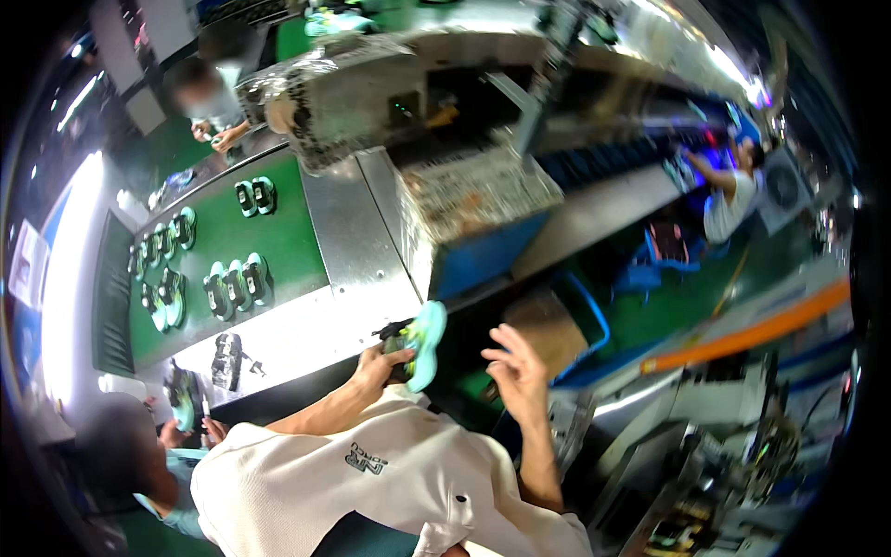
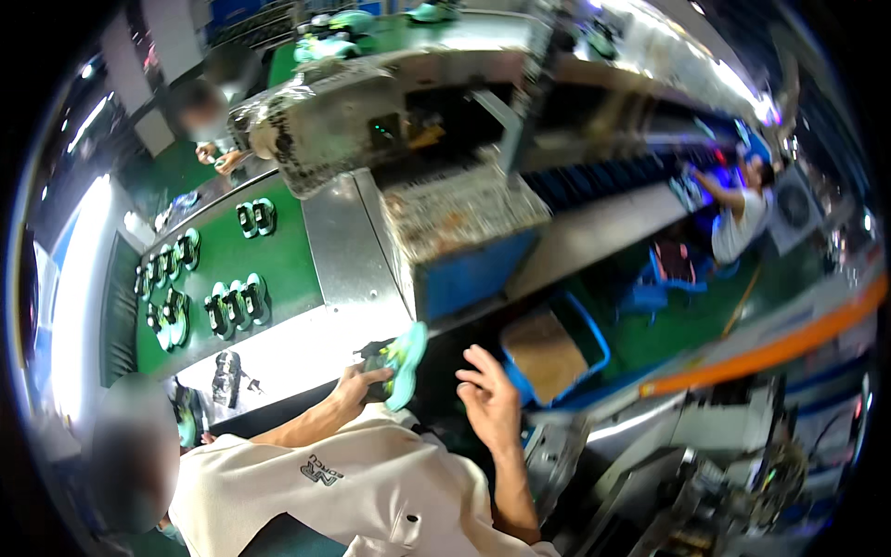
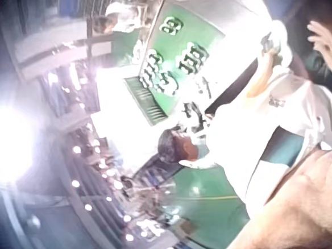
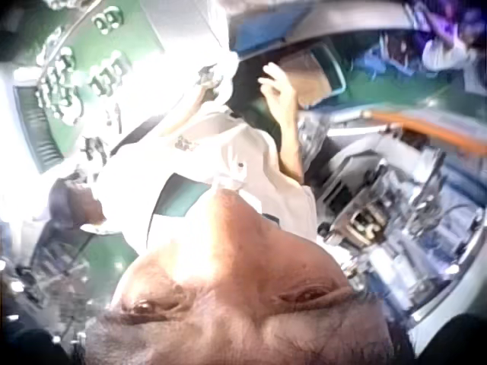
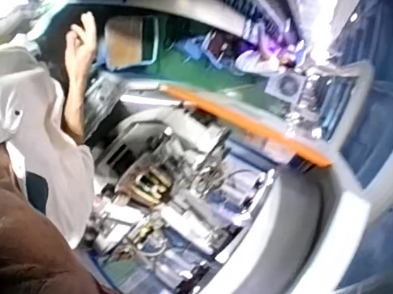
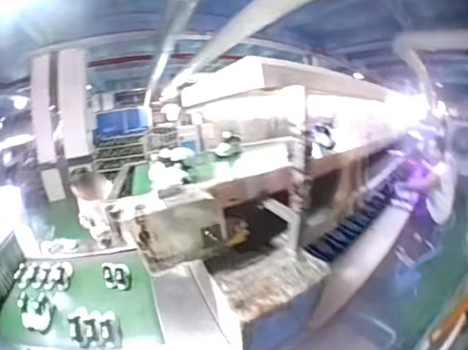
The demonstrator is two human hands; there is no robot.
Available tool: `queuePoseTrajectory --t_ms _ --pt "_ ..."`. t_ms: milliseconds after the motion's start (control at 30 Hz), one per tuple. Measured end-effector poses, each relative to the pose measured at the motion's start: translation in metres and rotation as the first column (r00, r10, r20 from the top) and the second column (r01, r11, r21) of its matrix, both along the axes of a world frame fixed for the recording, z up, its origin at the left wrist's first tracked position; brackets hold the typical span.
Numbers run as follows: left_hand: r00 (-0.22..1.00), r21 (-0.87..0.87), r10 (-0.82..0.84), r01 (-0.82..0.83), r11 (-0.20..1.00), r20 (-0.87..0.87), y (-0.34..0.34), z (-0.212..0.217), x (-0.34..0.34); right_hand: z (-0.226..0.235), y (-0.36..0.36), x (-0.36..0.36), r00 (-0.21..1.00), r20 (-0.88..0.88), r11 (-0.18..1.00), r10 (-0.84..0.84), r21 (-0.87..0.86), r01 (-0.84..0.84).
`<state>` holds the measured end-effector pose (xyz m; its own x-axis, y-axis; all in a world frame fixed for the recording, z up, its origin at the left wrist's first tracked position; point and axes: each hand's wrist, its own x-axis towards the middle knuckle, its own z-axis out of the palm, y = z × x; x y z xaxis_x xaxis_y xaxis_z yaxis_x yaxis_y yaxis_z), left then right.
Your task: The person picks up shoes from a conveyor belt, places them into a machine, operates the machine with a button, and returns the shoes to the conveyor belt.
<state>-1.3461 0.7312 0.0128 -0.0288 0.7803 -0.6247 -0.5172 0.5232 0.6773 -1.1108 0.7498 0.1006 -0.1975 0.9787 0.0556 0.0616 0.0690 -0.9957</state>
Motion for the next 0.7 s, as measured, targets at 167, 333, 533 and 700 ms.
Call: queuePoseTrajectory --t_ms 167,333,533,700 --pt "0.896 -0.022 0.386 -0.4 0.916 -0.221 0.03 -0.07 -0.118 0.123 0.141 -0.068 0.975 0.222 0.95 -0.008 0.305 -0.062" --pt "0.716 0.052 0.538 -0.579 0.814 -0.444 0.096 -0.138 -0.229 0.212 0.284 -0.198 0.92 0.392 0.802 0.005 0.548 -0.237" --pt "0.404 -0.022 0.188 -0.462 0.887 -0.895 0.165 -0.179 -0.309 0.26 0.431 -0.354 0.652 0.734 0.687 -0.189 0.574 -0.446" --pt "0.158 0.054 0.159 -0.521 0.852 -0.975 0.156 -0.238 -0.317 0.237 0.494 -0.42 0.57 0.797 0.74 -0.203 0.506 -0.444"
